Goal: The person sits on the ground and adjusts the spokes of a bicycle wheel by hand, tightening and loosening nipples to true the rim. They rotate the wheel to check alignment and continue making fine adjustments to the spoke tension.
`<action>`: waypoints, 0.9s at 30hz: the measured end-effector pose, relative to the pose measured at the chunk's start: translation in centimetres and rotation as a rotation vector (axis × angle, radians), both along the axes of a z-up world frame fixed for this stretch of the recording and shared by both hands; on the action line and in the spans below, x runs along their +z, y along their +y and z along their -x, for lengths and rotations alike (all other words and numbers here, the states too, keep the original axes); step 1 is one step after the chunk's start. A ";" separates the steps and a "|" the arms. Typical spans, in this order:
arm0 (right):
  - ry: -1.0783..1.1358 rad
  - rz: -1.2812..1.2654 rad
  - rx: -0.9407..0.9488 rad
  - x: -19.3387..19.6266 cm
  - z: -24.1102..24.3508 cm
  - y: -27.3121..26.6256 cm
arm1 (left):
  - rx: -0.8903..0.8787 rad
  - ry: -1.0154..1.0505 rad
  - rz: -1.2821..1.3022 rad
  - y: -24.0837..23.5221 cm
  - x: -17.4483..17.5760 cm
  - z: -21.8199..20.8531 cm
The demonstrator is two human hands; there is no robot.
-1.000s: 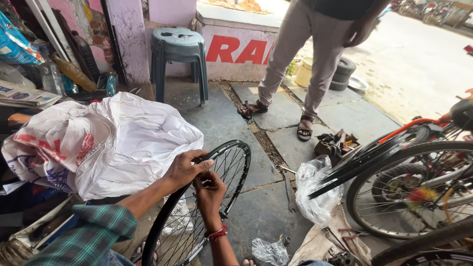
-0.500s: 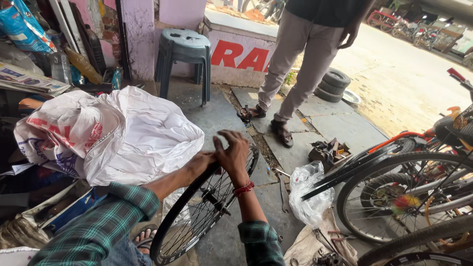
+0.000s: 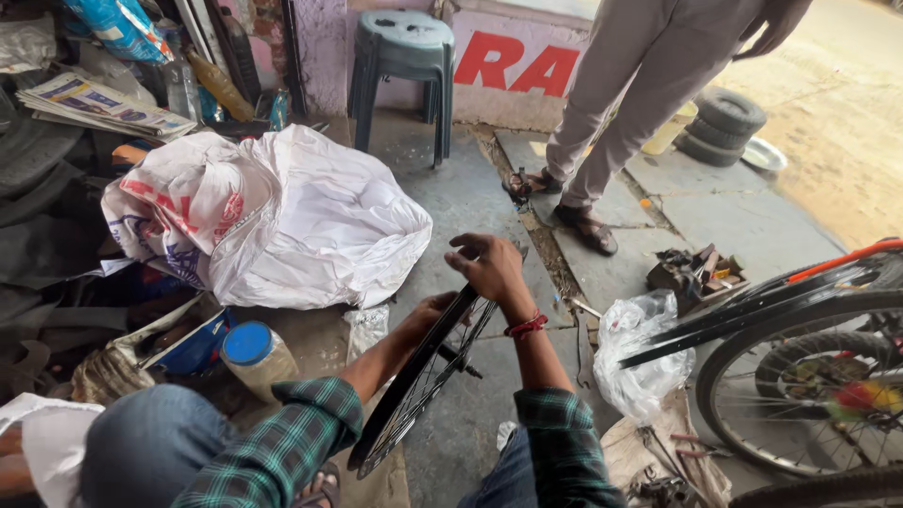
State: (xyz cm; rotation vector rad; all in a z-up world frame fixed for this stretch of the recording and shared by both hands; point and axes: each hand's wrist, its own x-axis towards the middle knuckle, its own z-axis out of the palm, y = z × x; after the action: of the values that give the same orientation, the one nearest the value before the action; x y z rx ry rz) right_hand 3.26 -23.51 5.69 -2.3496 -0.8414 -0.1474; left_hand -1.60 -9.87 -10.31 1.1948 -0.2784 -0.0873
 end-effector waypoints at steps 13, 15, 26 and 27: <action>0.024 0.016 0.046 -0.2 -2.3 -0.8 | -0.041 0.080 0.184 -1.7 1.7 -0.8; 0.034 0.007 0.049 -0.2 -2.5 -0.6 | -0.032 0.106 0.131 -1.5 1.9 -1.2; 0.063 -0.007 0.049 -0.3 -5.8 0.9 | 0.212 -0.109 -0.016 1.8 3.3 1.8; 0.072 -0.001 0.044 -0.3 -6.3 0.8 | 0.173 -0.077 0.062 2.0 2.9 1.8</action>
State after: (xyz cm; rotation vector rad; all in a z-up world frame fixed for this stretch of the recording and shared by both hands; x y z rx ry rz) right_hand 9.54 -22.68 5.42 -2.3189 -0.8569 -0.0449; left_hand -3.38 -7.91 -7.45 1.1579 -0.2419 0.1175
